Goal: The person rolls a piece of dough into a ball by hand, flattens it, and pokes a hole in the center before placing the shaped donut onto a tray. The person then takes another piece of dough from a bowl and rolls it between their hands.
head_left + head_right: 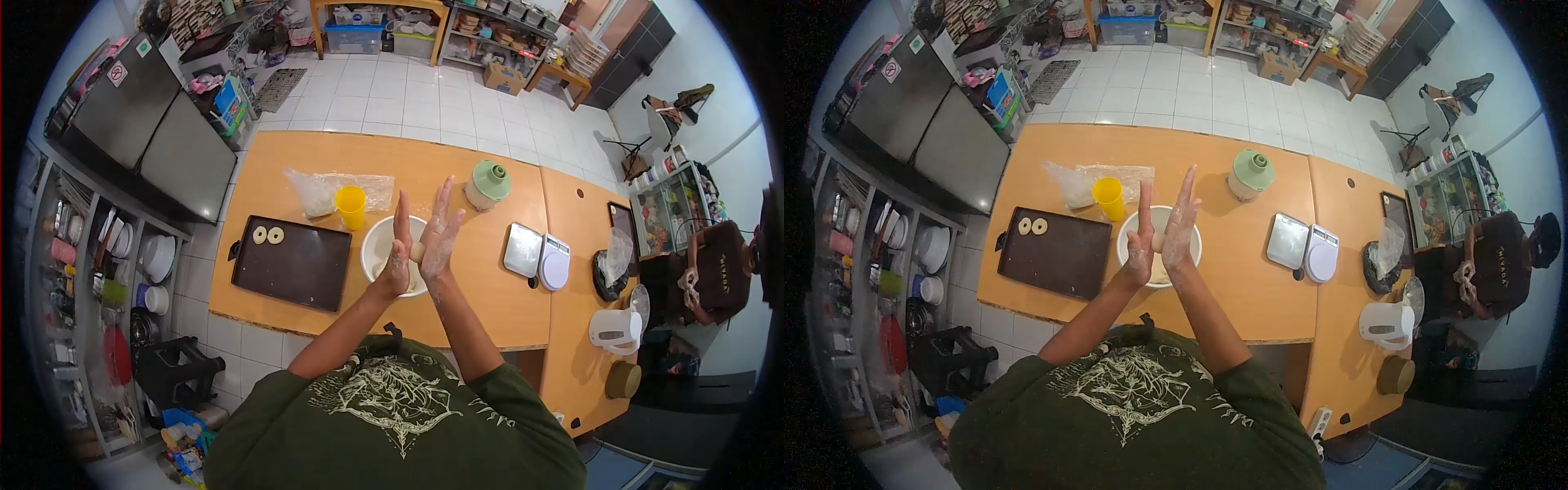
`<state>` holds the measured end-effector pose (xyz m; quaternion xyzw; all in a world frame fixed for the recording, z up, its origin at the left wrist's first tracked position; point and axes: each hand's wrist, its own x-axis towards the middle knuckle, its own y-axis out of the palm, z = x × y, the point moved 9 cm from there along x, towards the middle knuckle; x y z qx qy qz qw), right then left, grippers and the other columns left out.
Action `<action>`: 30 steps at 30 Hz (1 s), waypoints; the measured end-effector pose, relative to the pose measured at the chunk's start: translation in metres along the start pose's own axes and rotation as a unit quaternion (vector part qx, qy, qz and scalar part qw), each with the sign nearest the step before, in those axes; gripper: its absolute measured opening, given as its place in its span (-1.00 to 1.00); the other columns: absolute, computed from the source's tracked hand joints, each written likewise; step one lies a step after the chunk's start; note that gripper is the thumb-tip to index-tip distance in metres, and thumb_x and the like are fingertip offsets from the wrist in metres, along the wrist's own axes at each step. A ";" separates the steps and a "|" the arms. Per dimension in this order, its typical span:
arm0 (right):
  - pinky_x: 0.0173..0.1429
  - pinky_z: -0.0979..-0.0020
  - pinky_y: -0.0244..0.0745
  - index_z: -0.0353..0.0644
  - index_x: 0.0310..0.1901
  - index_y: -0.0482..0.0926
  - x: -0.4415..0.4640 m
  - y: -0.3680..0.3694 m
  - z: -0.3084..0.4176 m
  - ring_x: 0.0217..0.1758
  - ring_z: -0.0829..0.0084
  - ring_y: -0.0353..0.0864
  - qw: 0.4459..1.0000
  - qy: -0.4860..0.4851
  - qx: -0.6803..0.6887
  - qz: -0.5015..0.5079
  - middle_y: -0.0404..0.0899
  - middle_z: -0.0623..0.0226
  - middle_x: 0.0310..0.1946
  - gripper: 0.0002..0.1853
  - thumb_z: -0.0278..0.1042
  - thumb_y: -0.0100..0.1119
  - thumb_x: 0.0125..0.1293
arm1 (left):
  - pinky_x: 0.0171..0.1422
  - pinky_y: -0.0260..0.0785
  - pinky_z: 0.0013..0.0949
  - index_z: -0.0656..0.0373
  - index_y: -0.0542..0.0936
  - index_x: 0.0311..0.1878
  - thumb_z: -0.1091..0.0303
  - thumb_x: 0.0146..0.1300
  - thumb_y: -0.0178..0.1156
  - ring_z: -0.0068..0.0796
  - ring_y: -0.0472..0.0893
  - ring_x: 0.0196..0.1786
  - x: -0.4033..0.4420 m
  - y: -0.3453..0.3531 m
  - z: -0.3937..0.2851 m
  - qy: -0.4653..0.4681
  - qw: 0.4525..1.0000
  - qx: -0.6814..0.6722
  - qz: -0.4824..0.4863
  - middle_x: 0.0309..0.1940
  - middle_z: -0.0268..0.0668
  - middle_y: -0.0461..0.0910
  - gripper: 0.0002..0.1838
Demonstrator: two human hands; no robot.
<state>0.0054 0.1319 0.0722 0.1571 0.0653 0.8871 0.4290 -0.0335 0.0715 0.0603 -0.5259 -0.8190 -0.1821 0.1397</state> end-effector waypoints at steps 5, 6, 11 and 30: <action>0.66 0.17 -0.67 0.03 0.62 -0.36 -0.022 0.016 -0.012 0.69 0.30 -0.63 0.997 0.018 -0.037 0.067 -0.54 0.33 0.66 -0.07 0.53 -0.72 0.43 | 0.63 -0.71 -0.03 0.25 -0.40 0.60 -0.67 0.22 -0.65 -0.22 -0.52 0.66 0.022 -0.022 -0.012 0.045 0.996 0.068 -0.037 0.64 -0.06 -0.53 0.21; 0.67 0.18 -0.67 0.06 0.62 -0.35 -0.026 0.016 -0.027 0.69 0.30 -0.63 0.996 0.056 -0.025 0.060 -0.54 0.35 0.66 -0.08 0.53 -0.72 0.42 | 0.63 -0.71 -0.03 0.27 -0.40 0.59 -0.67 0.22 -0.66 -0.22 -0.53 0.66 0.024 -0.023 -0.015 0.047 0.996 0.066 -0.038 0.64 -0.05 -0.53 0.22; 0.66 0.09 -0.63 0.19 0.63 -0.28 -0.017 0.001 -0.048 0.71 0.25 -0.57 0.986 0.150 0.068 0.026 -0.52 0.33 0.66 -0.10 0.57 -0.69 0.41 | 0.62 -0.75 -0.04 0.25 -0.42 0.59 -0.66 0.21 -0.70 -0.21 -0.55 0.66 0.016 -0.003 -0.043 0.061 0.997 0.035 0.008 0.64 -0.08 -0.53 0.21; 0.66 0.10 -0.64 0.09 0.62 -0.34 -0.030 0.029 -0.009 0.70 0.25 -0.61 0.994 0.069 -0.004 0.081 -0.51 0.30 0.66 0.04 0.68 -0.72 0.30 | 0.63 -0.74 -0.07 0.10 -0.39 0.62 -0.68 0.20 -0.69 -0.27 -0.52 0.66 0.031 -0.021 -0.023 0.005 0.998 -0.055 -0.043 0.65 -0.15 -0.51 0.18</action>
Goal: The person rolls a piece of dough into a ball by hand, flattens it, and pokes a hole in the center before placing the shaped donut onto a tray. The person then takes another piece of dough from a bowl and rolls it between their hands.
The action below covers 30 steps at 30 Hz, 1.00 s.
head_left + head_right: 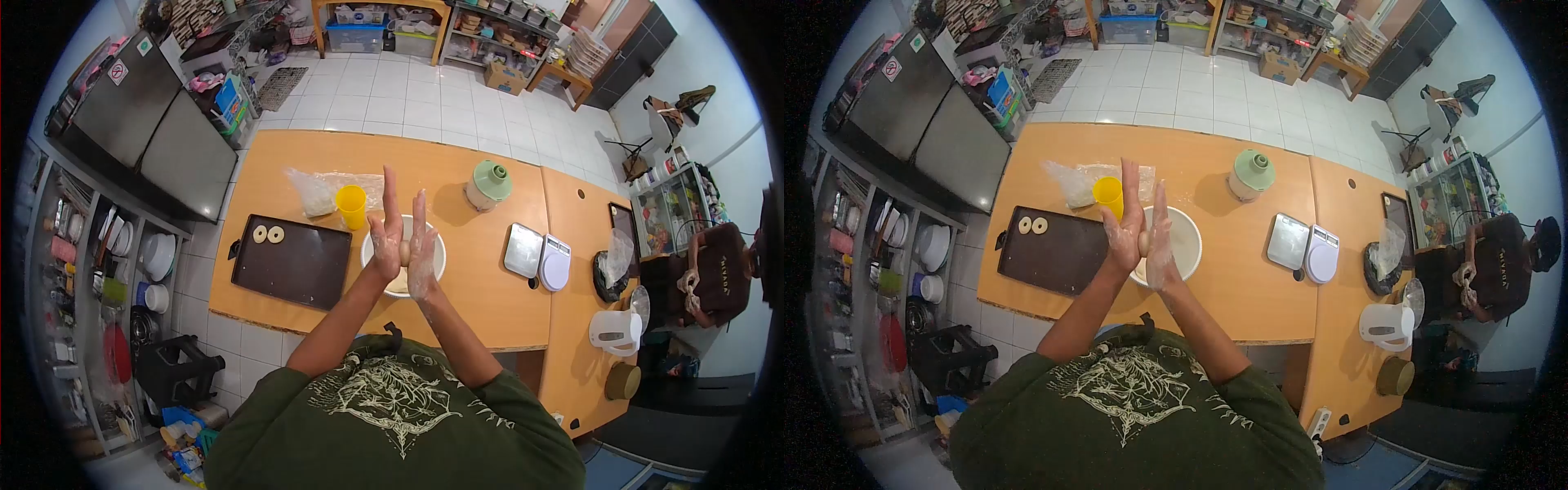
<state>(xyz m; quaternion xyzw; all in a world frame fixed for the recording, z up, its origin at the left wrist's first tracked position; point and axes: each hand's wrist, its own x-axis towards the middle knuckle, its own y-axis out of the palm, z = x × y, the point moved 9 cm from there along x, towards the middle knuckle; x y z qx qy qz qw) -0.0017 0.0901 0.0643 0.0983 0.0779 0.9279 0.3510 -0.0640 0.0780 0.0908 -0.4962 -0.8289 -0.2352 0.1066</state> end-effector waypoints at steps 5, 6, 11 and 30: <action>0.65 0.07 -0.66 0.19 0.63 -0.28 0.018 -0.017 0.002 0.71 0.20 -0.56 0.999 -0.003 0.016 -0.049 -0.47 0.23 0.66 -0.03 0.64 -0.72 0.34 | 0.61 -0.80 -0.04 0.12 -0.41 0.61 -0.68 0.18 -0.76 -0.27 -0.54 0.66 -0.020 0.022 -0.017 0.003 0.999 -0.009 0.045 0.65 -0.16 -0.54 0.19; 0.65 0.06 -0.66 0.17 0.63 -0.26 0.018 -0.016 0.017 0.71 0.21 -0.54 0.995 -0.003 0.051 -0.089 -0.44 0.21 0.66 -0.03 0.64 -0.72 0.34 | 0.61 -0.80 -0.04 0.12 -0.41 0.61 -0.68 0.18 -0.76 -0.27 -0.54 0.66 -0.024 0.022 -0.016 0.004 0.999 -0.008 0.045 0.65 -0.16 -0.54 0.19; 0.64 0.03 -0.67 0.06 0.63 -0.23 0.031 -0.040 0.017 0.71 0.22 -0.50 0.990 -0.060 0.078 -0.105 -0.38 0.20 0.66 0.01 0.63 -0.75 0.34 | 0.64 -0.69 -0.09 0.17 -0.40 0.61 -0.61 0.27 -0.73 -0.29 -0.52 0.66 -0.037 0.024 0.017 -0.032 0.999 -0.007 0.038 0.66 -0.20 -0.52 0.12; 0.66 0.04 -0.62 0.07 0.63 -0.24 0.032 -0.042 0.010 0.71 0.23 -0.47 0.996 -0.032 0.023 -0.078 -0.44 0.30 0.66 -0.05 0.57 -0.75 0.39 | 0.64 -0.72 -0.15 0.11 -0.33 0.63 -0.58 0.32 -0.67 -0.31 -0.49 0.67 -0.039 0.027 0.023 -0.045 0.998 -0.028 0.044 0.66 -0.20 -0.46 0.07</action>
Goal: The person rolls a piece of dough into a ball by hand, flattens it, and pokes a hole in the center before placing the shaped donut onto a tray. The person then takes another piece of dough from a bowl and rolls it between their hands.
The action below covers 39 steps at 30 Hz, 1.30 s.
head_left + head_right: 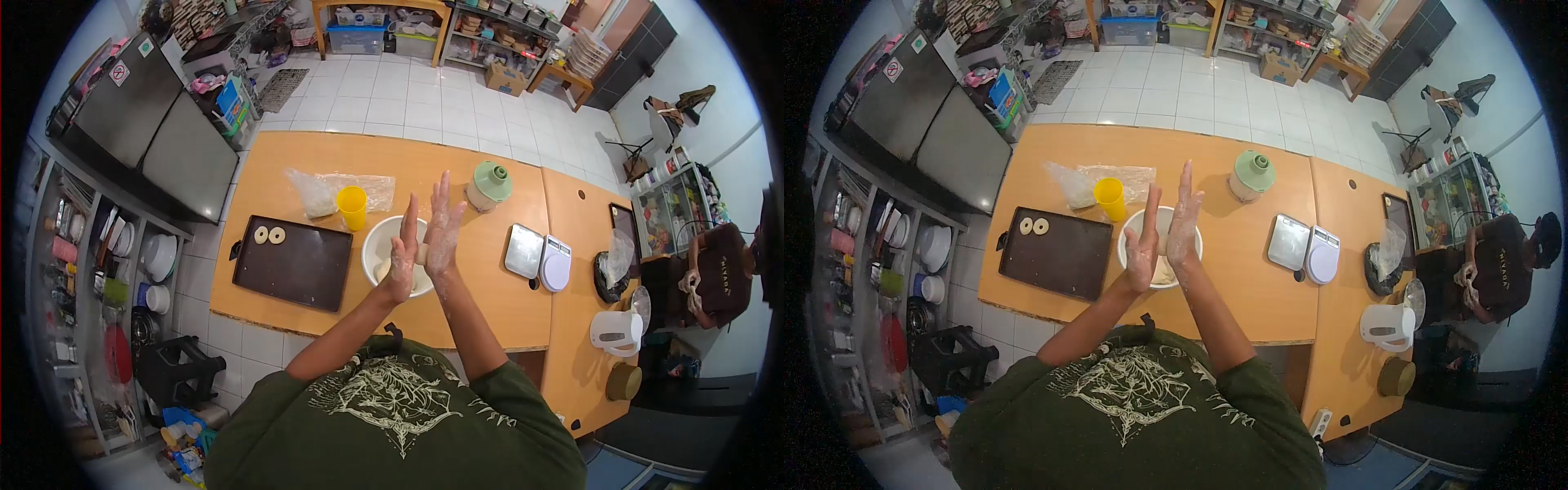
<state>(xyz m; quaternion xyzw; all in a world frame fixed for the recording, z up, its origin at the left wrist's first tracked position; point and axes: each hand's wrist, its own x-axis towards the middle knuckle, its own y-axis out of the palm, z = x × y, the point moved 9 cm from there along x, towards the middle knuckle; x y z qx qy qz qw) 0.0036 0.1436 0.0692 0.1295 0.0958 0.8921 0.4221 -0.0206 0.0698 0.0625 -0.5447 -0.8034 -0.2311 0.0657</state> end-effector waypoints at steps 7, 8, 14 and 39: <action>0.65 0.05 -0.57 -0.11 0.61 -0.26 -0.032 0.025 0.017 0.71 0.14 -0.50 0.975 -0.026 -0.206 0.083 -0.41 0.15 0.65 0.01 0.56 -0.79 0.39 | 0.67 -0.47 -0.09 0.00 -0.33 0.64 -0.56 0.35 -0.60 -0.27 -0.38 0.68 0.020 -0.025 0.014 -0.047 0.998 0.033 -0.021 0.66 -0.19 -0.43 0.02; 0.65 0.05 -0.55 -0.15 0.61 -0.26 -0.038 0.029 0.013 0.70 0.11 -0.50 0.960 -0.029 -0.259 0.101 -0.39 0.11 0.65 0.01 0.55 -0.80 0.39 | 0.68 -0.47 -0.11 -0.08 -0.32 0.64 -0.53 0.37 -0.56 -0.26 -0.36 0.68 0.021 -0.028 0.016 -0.085 0.983 -0.154 -0.046 0.66 -0.16 -0.45 -0.03; 0.61 -0.09 -0.33 -0.16 0.60 -0.13 -0.012 -0.007 -0.011 0.66 -0.14 -0.28 0.914 -0.116 -0.387 0.040 -0.28 -0.10 0.61 -0.13 0.34 -0.42 0.49 | 0.69 -0.35 -0.09 -0.33 -0.31 0.64 -0.58 0.34 -0.45 -0.15 -0.31 0.68 0.005 -0.009 0.027 -0.120 0.953 -0.279 -0.002 0.66 -0.14 -0.39 -0.06; 0.58 -0.29 -0.26 -0.04 0.56 0.07 -0.034 0.024 -0.022 0.64 -0.21 -0.15 0.714 -0.103 -0.635 0.278 -0.03 -0.16 0.56 -0.01 0.37 0.10 0.24 | 0.61 -0.10 0.19 0.06 0.01 0.61 -0.81 0.05 -0.45 -0.02 0.13 0.58 -0.017 -0.023 0.066 -0.290 0.760 -0.581 -0.023 0.59 -0.10 0.06 0.28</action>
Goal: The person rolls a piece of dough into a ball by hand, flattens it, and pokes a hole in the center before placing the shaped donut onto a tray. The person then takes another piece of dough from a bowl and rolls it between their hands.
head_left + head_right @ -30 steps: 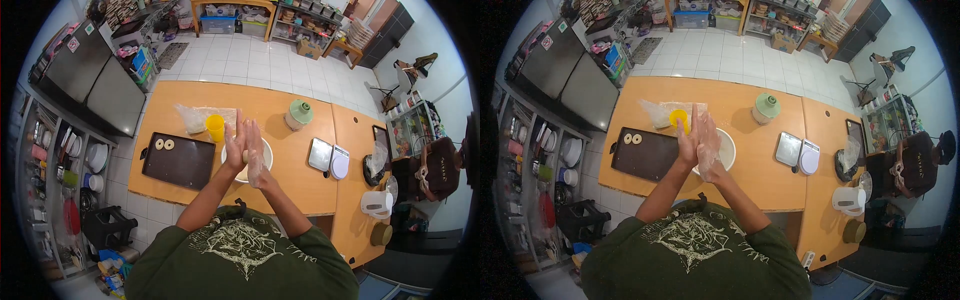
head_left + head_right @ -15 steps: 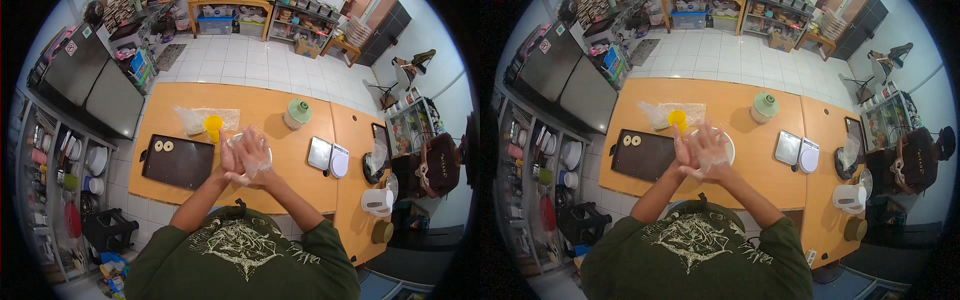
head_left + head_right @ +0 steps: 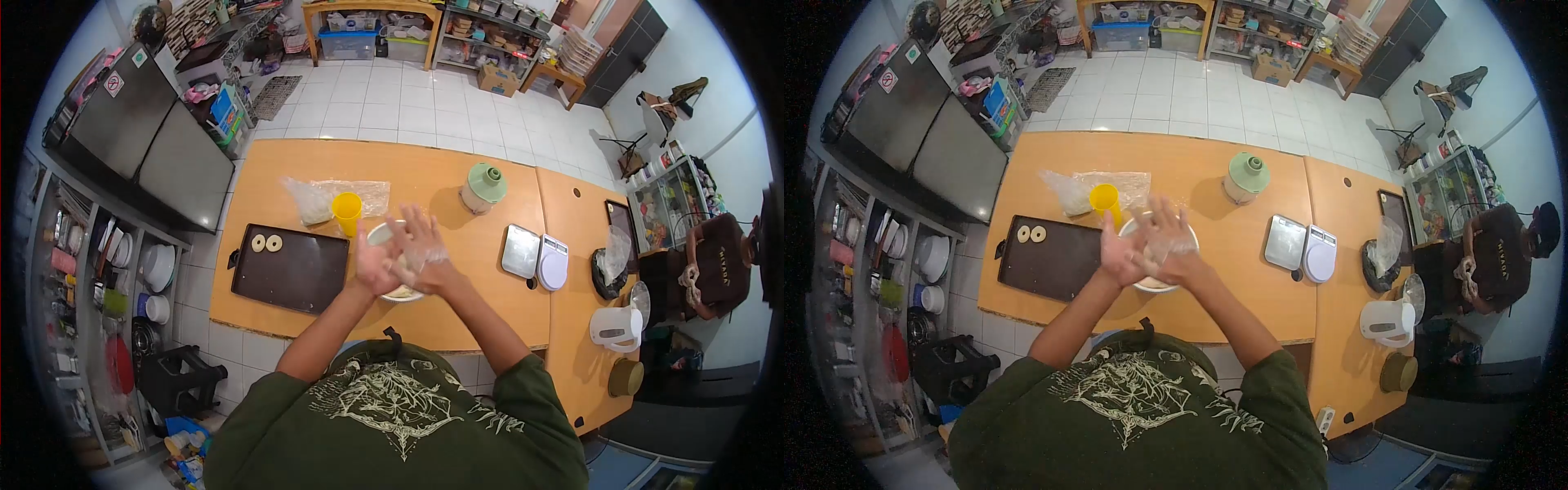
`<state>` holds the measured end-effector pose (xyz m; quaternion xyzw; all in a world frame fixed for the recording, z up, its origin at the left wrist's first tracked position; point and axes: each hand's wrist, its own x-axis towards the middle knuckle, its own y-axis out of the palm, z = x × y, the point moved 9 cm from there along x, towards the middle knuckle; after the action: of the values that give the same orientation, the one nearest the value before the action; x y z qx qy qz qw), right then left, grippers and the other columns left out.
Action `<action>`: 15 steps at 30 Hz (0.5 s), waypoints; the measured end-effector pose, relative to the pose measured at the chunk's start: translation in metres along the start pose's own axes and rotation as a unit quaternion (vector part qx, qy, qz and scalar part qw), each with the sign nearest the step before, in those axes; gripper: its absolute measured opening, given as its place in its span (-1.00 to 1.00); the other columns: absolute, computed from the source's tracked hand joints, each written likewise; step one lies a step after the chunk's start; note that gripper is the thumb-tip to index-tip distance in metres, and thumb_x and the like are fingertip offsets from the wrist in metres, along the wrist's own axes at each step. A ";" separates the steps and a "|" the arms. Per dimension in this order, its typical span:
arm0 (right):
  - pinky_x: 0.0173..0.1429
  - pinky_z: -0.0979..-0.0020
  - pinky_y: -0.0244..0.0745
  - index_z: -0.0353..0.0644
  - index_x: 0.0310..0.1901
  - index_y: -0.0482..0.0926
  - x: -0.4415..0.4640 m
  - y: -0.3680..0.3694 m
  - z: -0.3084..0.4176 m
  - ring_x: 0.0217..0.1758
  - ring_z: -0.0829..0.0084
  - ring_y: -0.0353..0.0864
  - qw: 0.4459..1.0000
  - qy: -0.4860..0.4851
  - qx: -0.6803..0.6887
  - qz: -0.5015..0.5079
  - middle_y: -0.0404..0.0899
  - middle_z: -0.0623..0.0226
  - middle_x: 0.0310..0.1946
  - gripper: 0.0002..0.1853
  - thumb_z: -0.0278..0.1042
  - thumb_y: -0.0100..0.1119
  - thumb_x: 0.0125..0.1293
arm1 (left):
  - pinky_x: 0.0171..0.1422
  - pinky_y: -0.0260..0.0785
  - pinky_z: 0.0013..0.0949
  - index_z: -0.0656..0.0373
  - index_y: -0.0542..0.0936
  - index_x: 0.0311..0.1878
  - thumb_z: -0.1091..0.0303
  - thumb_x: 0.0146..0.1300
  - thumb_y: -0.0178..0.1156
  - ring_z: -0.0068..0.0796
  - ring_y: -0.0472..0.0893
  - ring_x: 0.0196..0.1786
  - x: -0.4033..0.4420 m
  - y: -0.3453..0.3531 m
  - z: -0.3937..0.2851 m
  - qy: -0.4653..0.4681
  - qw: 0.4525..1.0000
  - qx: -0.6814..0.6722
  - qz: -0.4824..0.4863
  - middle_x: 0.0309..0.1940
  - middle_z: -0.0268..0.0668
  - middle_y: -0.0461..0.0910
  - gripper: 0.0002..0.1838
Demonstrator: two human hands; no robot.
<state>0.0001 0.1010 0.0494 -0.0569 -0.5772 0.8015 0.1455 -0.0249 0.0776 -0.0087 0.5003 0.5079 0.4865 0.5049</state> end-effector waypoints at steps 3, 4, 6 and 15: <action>0.61 -0.18 -0.20 -0.04 0.57 0.05 0.014 -0.009 -0.004 0.64 -0.16 -0.13 0.998 0.027 0.027 -0.058 -0.04 -0.14 0.57 -0.03 0.34 0.08 0.26 | 0.59 -0.06 0.26 0.12 -0.07 0.62 -0.68 0.21 -0.41 0.09 0.08 0.59 0.001 0.027 0.038 -0.058 0.979 -0.111 0.163 0.58 -0.05 0.04 0.17; 0.61 -0.18 -0.20 -0.04 0.57 0.05 0.018 -0.007 0.008 0.64 -0.16 -0.13 0.998 0.028 0.026 -0.059 -0.04 -0.14 0.57 -0.03 0.34 0.08 0.26 | 0.59 -0.06 0.26 0.12 -0.07 0.62 -0.68 0.21 -0.41 0.09 0.08 0.59 0.008 0.017 0.040 -0.059 0.978 -0.110 0.164 0.58 -0.05 0.04 0.17; 0.61 -0.17 -0.16 -0.07 0.56 0.07 0.012 0.005 0.049 0.64 -0.14 -0.09 0.998 -0.043 0.040 0.009 -0.02 -0.15 0.56 -0.01 0.41 0.05 0.25 | 0.61 -0.10 0.24 0.14 0.00 0.60 -0.74 0.12 -0.31 0.10 0.04 0.60 0.019 -0.002 0.045 -0.061 0.980 0.048 0.182 0.59 -0.02 0.02 0.25; 0.60 -0.21 -0.21 -0.14 0.54 0.11 0.010 -0.013 0.011 0.63 -0.12 -0.06 0.999 0.002 0.013 -0.053 0.07 -0.17 0.52 0.00 0.45 0.00 0.27 | 0.55 -0.10 0.41 0.04 -0.09 0.63 -0.73 0.15 -0.36 0.17 -0.04 0.62 -0.002 0.018 0.038 -0.002 0.993 0.114 0.042 0.60 0.05 -0.10 0.21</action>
<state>-0.0102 0.0983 0.0660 -0.0257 -0.5686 0.8002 0.1892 0.0132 0.0759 0.0088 0.5768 0.5375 0.4453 0.4244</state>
